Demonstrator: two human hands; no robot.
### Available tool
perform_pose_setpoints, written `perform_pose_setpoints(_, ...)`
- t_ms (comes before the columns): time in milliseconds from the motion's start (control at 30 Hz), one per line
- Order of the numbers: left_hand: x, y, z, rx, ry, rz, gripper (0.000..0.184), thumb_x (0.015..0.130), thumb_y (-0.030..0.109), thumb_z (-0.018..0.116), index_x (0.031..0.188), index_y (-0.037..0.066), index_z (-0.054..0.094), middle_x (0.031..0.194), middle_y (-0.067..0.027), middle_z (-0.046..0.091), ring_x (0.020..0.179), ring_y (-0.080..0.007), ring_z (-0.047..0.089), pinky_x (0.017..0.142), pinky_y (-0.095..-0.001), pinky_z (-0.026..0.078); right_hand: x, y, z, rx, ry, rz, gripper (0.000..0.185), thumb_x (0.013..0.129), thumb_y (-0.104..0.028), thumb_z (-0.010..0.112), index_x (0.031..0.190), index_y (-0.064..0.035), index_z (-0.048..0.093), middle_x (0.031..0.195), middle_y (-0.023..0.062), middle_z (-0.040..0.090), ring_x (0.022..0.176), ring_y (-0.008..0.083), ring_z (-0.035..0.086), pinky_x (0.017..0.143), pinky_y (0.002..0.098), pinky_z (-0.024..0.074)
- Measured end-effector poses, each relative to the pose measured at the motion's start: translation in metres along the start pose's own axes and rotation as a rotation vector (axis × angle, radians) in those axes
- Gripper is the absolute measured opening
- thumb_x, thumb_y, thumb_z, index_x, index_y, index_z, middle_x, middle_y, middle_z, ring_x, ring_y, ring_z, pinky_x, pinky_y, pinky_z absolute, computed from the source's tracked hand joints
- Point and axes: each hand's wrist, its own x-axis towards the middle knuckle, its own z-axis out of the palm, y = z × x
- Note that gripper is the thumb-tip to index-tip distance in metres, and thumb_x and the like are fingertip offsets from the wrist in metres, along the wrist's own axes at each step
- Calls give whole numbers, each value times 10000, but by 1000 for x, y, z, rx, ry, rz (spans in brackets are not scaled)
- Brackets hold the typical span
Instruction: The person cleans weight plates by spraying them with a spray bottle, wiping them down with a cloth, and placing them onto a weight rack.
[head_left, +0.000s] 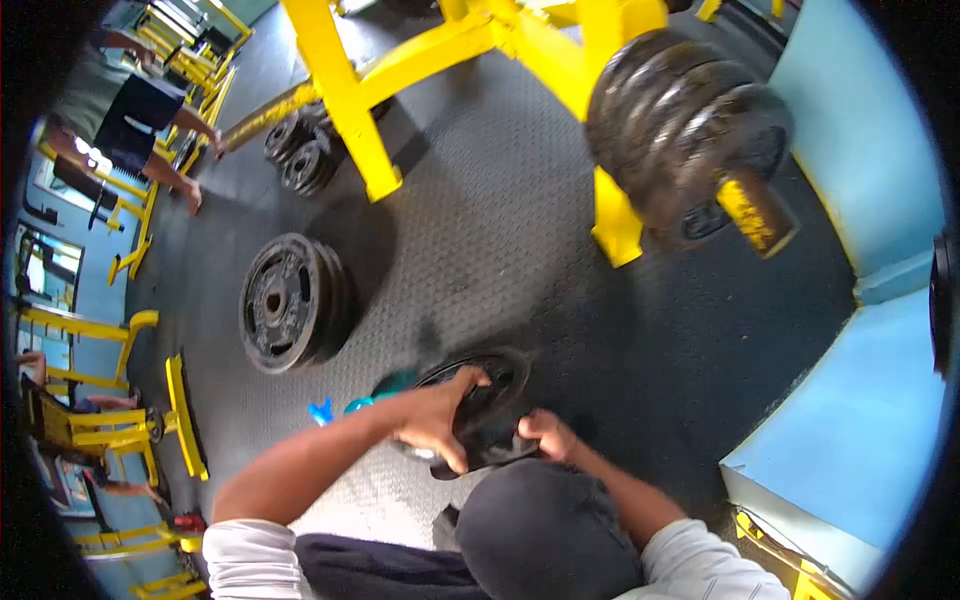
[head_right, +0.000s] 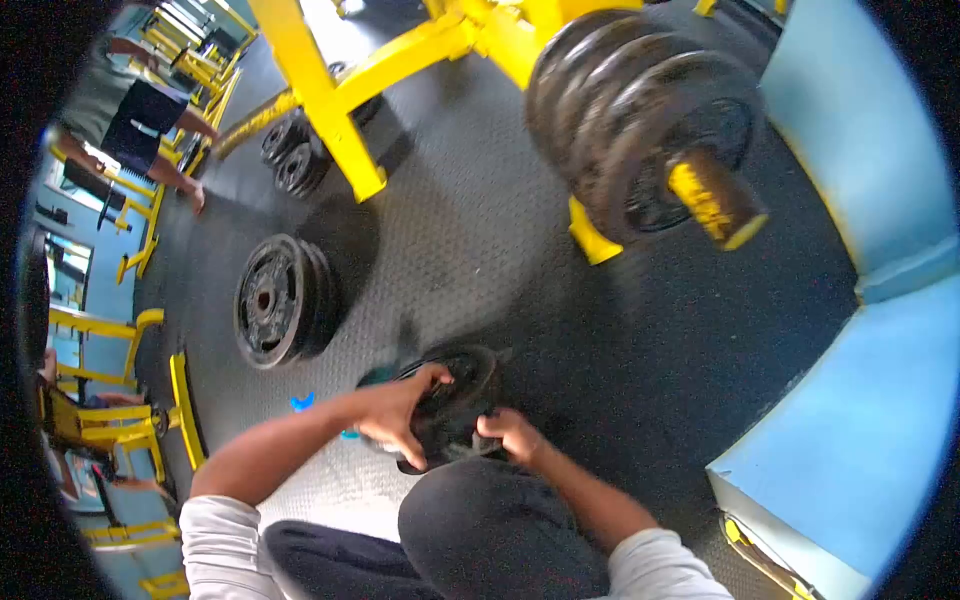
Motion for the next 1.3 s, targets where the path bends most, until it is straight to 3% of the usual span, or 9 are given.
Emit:
perform_pose_setpoints(167, -9, -36, -41, -559, -3, -120, 1089, 548, 95, 825, 1431, 55, 190, 1208, -174, 514, 1078, -282, 543, 904, -371, 460, 35, -74, 101, -65, 238, 5, 503, 869, -415, 633, 1178, -32, 524, 1039, 109, 640, 896, 225, 659, 769, 392, 562)
perform_pose_setpoints(400, -28, -53, -25, -411, 894, -110, 700, 686, 185, 745, 1282, -24, 444, 1118, -146, 592, 1035, -222, 568, 924, -345, 438, 85, -106, 132, -508, 146, -211, 352, 887, -216, 635, 1137, 21, 563, 1000, 107, 650, 893, 187, 645, 782, 334, 530)
perform_pose_setpoints(567, -37, -73, -18, -583, 1017, -110, 635, 778, 362, 701, 1227, -43, 506, 1100, -178, 620, 1021, -249, 593, 916, -348, 448, 63, -98, 106, -743, 135, -592, 315, 886, -152, 609, 1148, 18, 571, 1068, 99, 630, 918, 152, 623, 804, 291, 499)
perform_pose_setpoints(767, -43, -76, -25, -1350, 993, -10, 672, 930, 600, 395, 1222, 17, 556, 1152, -127, 612, 1035, -229, 589, 970, -363, 428, 108, -26, 129, -1901, -325, -1096, 459, 809, -337, 649, 1202, -127, 541, 1374, 120, 442, 1302, 361, 362, 1033, 626, 245)
perform_pose_setpoints(833, -40, -117, -31, -1273, 850, 122, 662, 938, 596, 376, 1223, 21, 541, 1168, -103, 604, 1060, -210, 573, 972, -354, 423, 137, -32, 104, -1913, -297, -1175, 444, 819, -323, 631, 1215, -144, 544, 1418, 93, 394, 1330, 331, 333, 1025, 651, 240)
perform_pose_setpoints(900, -43, -102, -21, -1291, 927, 55, 600, 953, 553, 391, 1203, 28, 543, 1136, -80, 606, 1026, -186, 569, 945, -331, 427, 155, -49, 79, -2119, 182, -893, 381, 820, -302, 625, 1167, -152, 574, 1353, 87, 468, 1304, 340, 366, 1035, 635, 244)
perform_pose_setpoints(1033, -40, -100, -16, -828, 1080, -40, 545, 957, 438, 497, 1223, -37, 514, 1107, -88, 571, 1014, -156, 502, 923, -291, 396, 150, -43, 70, -1845, 414, -1012, 338, 775, -257, 647, 1085, -124, 618, 1262, 122, 537, 1260, 360, 420, 1033, 597, 278)
perform_pose_setpoints(1133, -36, -86, -15, -839, 1096, -30, 481, 950, 401, 530, 1176, -24, 529, 1008, -47, 559, 950, -122, 467, 874, -258, 377, 136, -34, 103, -1579, -117, -1391, 299, 607, -169, 676, 895, -88, 670, 1118, 204, 575, 1030, 394, 538, 895, 501, 404)
perform_pose_setpoints(1300, -38, -94, -16, -773, 1085, -134, 388, 977, 373, 488, 1150, 30, 539, 980, -5, 541, 887, -104, 472, 819, -261, 401, 175, -57, 76, -1398, 83, -1158, 263, 645, -93, 664, 908, -87, 668, 1030, 177, 605, 904, 371, 543, 825, 442, 447)
